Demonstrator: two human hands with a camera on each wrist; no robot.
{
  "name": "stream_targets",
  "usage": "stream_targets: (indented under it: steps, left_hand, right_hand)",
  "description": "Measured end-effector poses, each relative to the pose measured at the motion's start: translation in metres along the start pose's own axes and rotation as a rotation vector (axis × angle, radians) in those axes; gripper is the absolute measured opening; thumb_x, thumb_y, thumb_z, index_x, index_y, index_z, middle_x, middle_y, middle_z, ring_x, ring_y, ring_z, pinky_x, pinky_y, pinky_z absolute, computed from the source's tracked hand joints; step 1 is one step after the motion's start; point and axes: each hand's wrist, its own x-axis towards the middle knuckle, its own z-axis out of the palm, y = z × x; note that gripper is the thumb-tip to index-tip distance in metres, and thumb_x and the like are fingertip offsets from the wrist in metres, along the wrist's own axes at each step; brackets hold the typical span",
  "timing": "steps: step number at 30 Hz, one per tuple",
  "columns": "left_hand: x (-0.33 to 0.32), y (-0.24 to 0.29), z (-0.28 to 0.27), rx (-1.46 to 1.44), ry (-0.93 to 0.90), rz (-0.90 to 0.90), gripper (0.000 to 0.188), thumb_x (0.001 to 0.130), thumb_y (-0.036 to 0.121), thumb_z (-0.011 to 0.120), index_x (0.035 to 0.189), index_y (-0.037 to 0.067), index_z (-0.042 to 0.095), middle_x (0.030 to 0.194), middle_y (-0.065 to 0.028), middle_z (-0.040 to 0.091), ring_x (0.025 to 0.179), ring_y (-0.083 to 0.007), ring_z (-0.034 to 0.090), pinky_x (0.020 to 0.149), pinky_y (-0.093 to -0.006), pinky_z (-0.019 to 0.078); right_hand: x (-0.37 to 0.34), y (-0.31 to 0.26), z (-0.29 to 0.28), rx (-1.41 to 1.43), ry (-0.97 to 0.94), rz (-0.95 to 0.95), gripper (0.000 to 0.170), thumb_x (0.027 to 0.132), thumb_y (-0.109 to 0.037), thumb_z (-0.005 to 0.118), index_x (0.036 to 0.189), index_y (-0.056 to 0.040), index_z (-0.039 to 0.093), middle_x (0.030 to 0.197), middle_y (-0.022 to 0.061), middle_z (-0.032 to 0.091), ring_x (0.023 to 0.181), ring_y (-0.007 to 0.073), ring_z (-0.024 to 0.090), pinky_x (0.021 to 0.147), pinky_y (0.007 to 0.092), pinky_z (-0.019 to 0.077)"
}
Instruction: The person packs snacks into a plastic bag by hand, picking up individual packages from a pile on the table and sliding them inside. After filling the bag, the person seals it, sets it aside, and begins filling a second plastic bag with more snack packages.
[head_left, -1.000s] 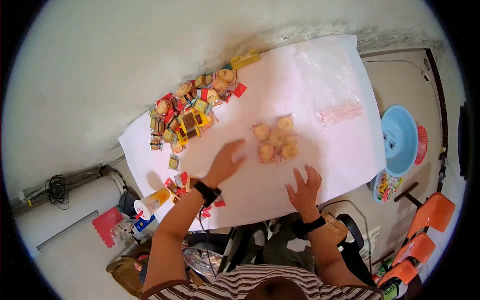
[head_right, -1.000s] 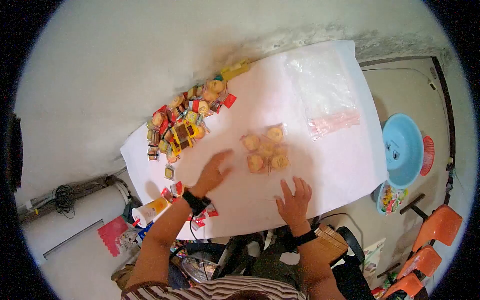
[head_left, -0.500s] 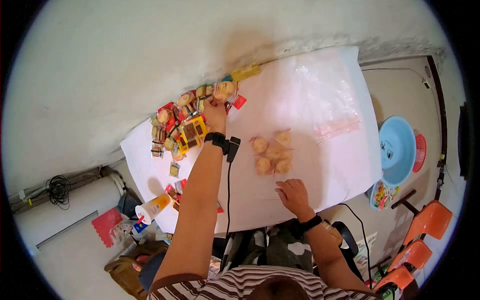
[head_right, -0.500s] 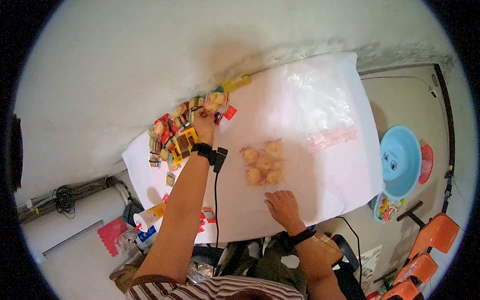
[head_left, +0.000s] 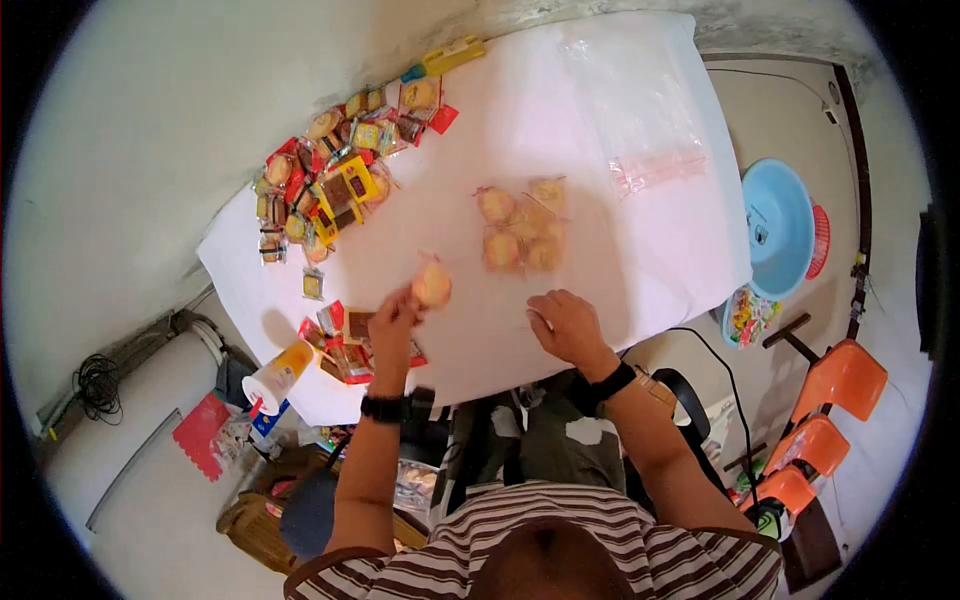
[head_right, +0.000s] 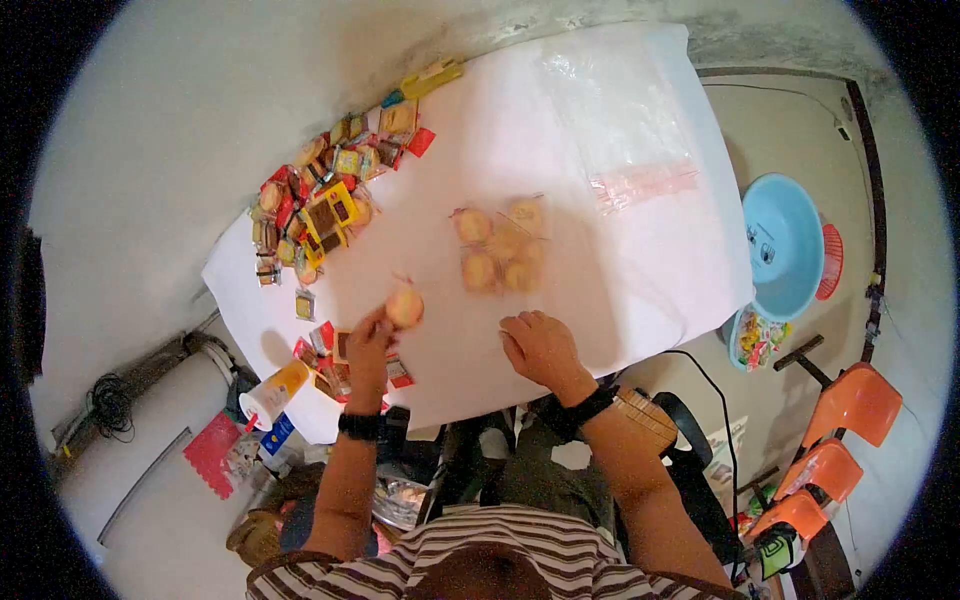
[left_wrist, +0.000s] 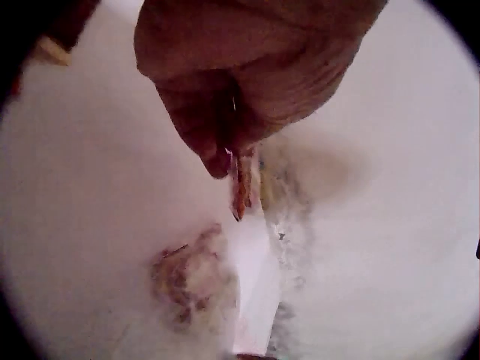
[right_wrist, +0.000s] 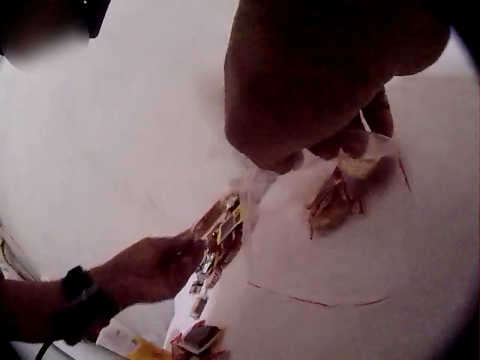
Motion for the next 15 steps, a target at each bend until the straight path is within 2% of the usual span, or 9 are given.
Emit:
stream_targets:
  steps: [2,3,5,10,13,15]
  left_hand:
    - [-0.036,-0.031,-0.013,-0.056,-0.158,-0.094,0.027,0.088,0.016,0.058,0.111,0.004,0.061,0.087,-0.0030,0.064,0.074,-0.0096,0.060,0.062,-0.0215,0.0481]
    - [-0.051,-0.043,-0.014,-0.062,-0.156,-0.095,0.027,0.088,0.016,0.058,0.111,0.004,0.061,0.087,-0.0030,0.064,0.074,-0.0096,0.060,0.062,-0.0215,0.0481]
    - [-0.072,-0.057,-0.001,-0.184,-0.270,-0.194,0.028,0.087,0.016,0.058,0.112,0.004,0.060,0.089,-0.0043,0.065,0.077,-0.0112,0.062,0.063,-0.0221,0.0484]
    - [-0.075,-0.038,0.058,-0.235,-0.192,-0.216,0.031,0.088,0.016,0.058,0.115,0.002,0.057,0.092,-0.0061,0.065,0.083,-0.0133,0.063,0.064,-0.0229,0.0487]
    - [-0.056,-0.050,0.099,-0.401,-0.114,-0.133,0.029,0.087,0.015,0.058,0.113,0.001,0.058,0.094,-0.0060,0.064,0.082,-0.0139,0.063,0.065,-0.0228,0.0485]
    - [-0.042,-0.051,0.125,-0.642,-0.078,-0.022,0.026,0.087,0.015,0.058,0.108,0.000,0.059,0.095,-0.0056,0.064,0.081,-0.0136,0.061,0.067,-0.0224,0.0481]
  right_hand:
    - [0.002,-0.008,0.006,0.065,0.173,0.042,0.013,0.075,-0.008,0.063,0.088,-0.0081,0.058,0.071,0.0073,0.054,0.064,0.0262,0.055,0.055,0.0363,0.0448]
    - [0.004,-0.013,0.009,0.062,0.168,0.040,0.013,0.075,-0.008,0.063,0.088,-0.0081,0.058,0.071,0.0073,0.054,0.064,0.0262,0.055,0.055,0.0363,0.0448]
    - [0.006,-0.020,0.012,0.103,0.240,0.014,0.015,0.075,-0.006,0.062,0.089,-0.0078,0.058,0.070,0.0077,0.054,0.061,0.0265,0.055,0.052,0.0358,0.0441]
    - [0.000,-0.032,0.019,0.055,0.216,0.024,0.014,0.074,-0.007,0.063,0.087,-0.0076,0.059,0.070,0.0081,0.055,0.063,0.0268,0.055,0.053,0.0359,0.0446]
    - [-0.004,-0.034,0.023,0.031,0.204,-0.011,0.015,0.074,-0.009,0.063,0.089,-0.0069,0.060,0.074,0.0086,0.056,0.067,0.0271,0.056,0.057,0.0363,0.0458]
    - [-0.007,-0.034,0.026,0.028,0.197,-0.034,0.018,0.075,-0.011,0.062,0.092,-0.0063,0.060,0.078,0.0091,0.057,0.071,0.0274,0.057,0.060,0.0370,0.0469]
